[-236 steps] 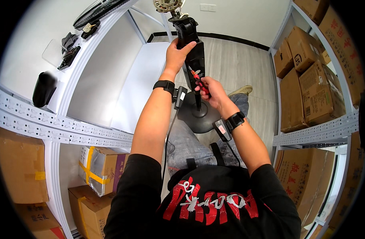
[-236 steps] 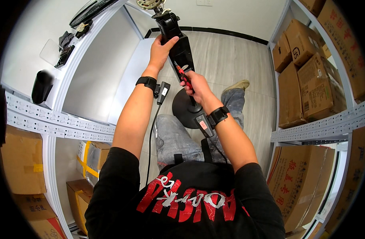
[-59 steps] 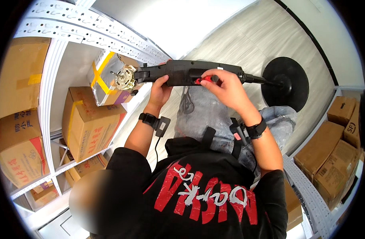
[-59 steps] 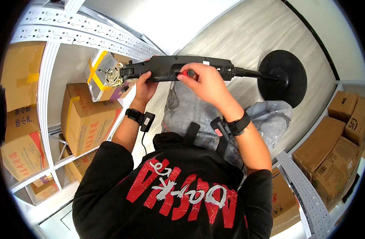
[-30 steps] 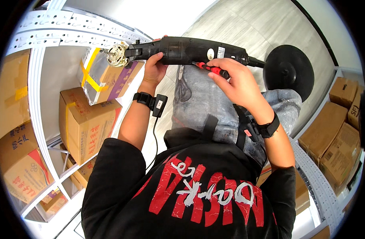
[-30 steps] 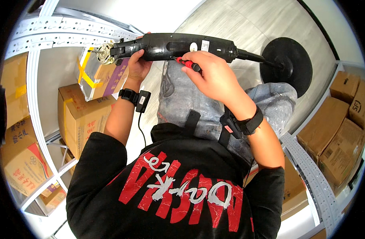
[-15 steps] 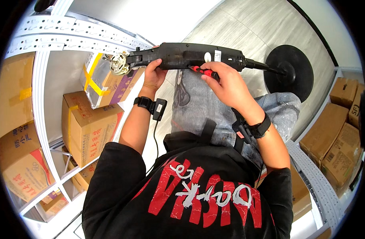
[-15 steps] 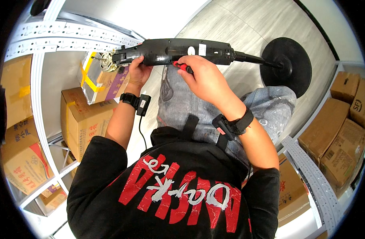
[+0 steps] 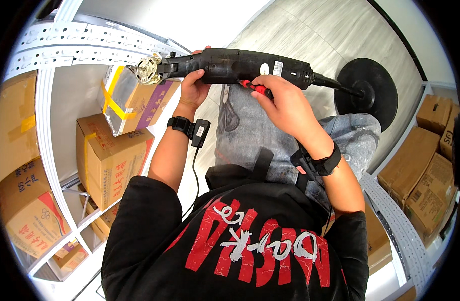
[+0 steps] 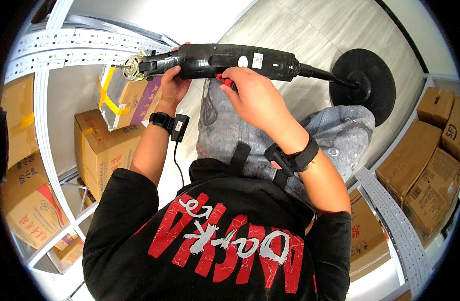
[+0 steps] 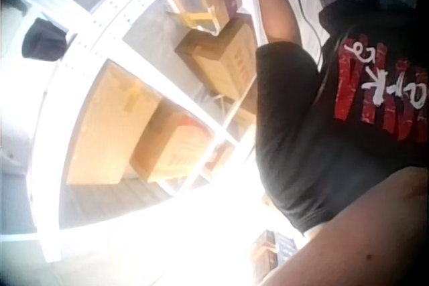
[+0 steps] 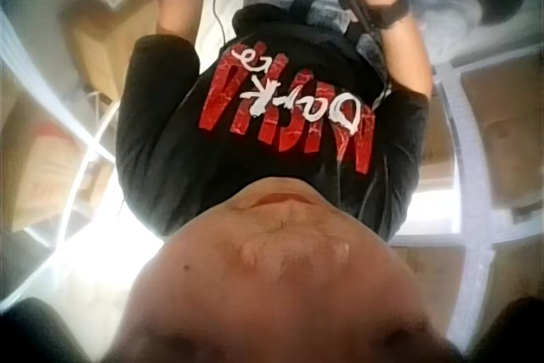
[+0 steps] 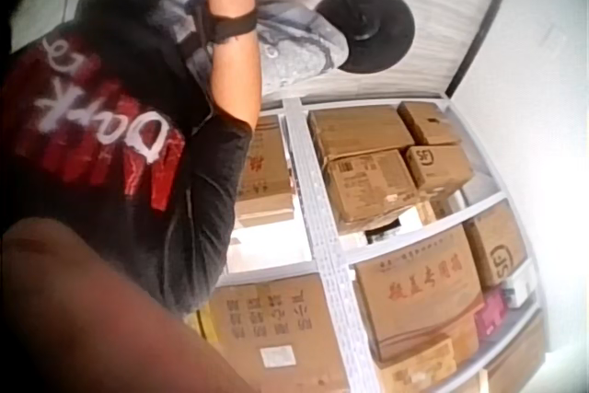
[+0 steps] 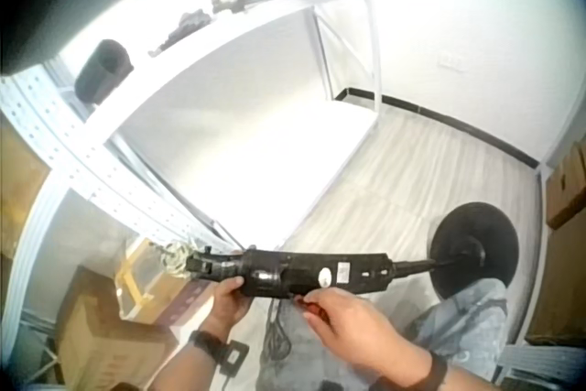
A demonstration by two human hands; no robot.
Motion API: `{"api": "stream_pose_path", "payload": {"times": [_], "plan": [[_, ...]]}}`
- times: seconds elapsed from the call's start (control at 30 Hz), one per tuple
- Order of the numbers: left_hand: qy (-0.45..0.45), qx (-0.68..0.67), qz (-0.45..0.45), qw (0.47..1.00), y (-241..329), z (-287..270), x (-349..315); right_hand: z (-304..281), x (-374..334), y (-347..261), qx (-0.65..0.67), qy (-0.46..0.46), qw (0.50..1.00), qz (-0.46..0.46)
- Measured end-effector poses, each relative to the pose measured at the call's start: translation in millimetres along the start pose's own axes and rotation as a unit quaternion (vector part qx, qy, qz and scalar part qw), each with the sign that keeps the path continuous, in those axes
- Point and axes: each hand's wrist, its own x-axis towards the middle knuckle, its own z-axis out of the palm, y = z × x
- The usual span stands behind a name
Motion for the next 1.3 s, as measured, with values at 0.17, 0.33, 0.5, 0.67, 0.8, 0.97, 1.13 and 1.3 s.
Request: {"api": "stream_pose_path", "payload": {"times": [0.17, 0.33, 0.5, 0.67, 0.8, 0.97, 1.13, 1.3], "plan": [[0.000, -0.018, -0.002, 1.000, -2, -3, 0, -2, 8, -16, -0.010, -0.016, 0.999, 0.051], [0.001, -0.017, 0.001, 1.000, -3, -9, -1, 3, 15, -16, -0.045, 0.029, 0.996, 0.066], [-0.017, -0.025, 0.002, 1.000, -4, -10, 0, 5, 16, -13, -0.084, 0.032, 0.993, 0.074], [-0.016, -0.018, -0.010, 1.000, 0, -7, 0, 5, 13, -18, -0.144, 0.022, 0.986, 0.079], [-0.027, -0.026, -0.006, 0.999, 0, -4, 1, 5, 10, -20, -0.204, 0.036, 0.975, 0.079], [-0.030, -0.029, -0.005, 0.999, -3, -10, 4, 3, 10, -9, -0.151, 0.054, 0.987, -0.029], [-0.030, -0.029, -0.006, 0.999, -4, -9, 4, -2, 12, -19, -0.058, -0.013, 0.998, 0.021], [-0.036, -0.036, -0.004, 0.999, -4, -10, 4, 3, 10, -12, 0.033, -0.006, 0.995, 0.090]]}}
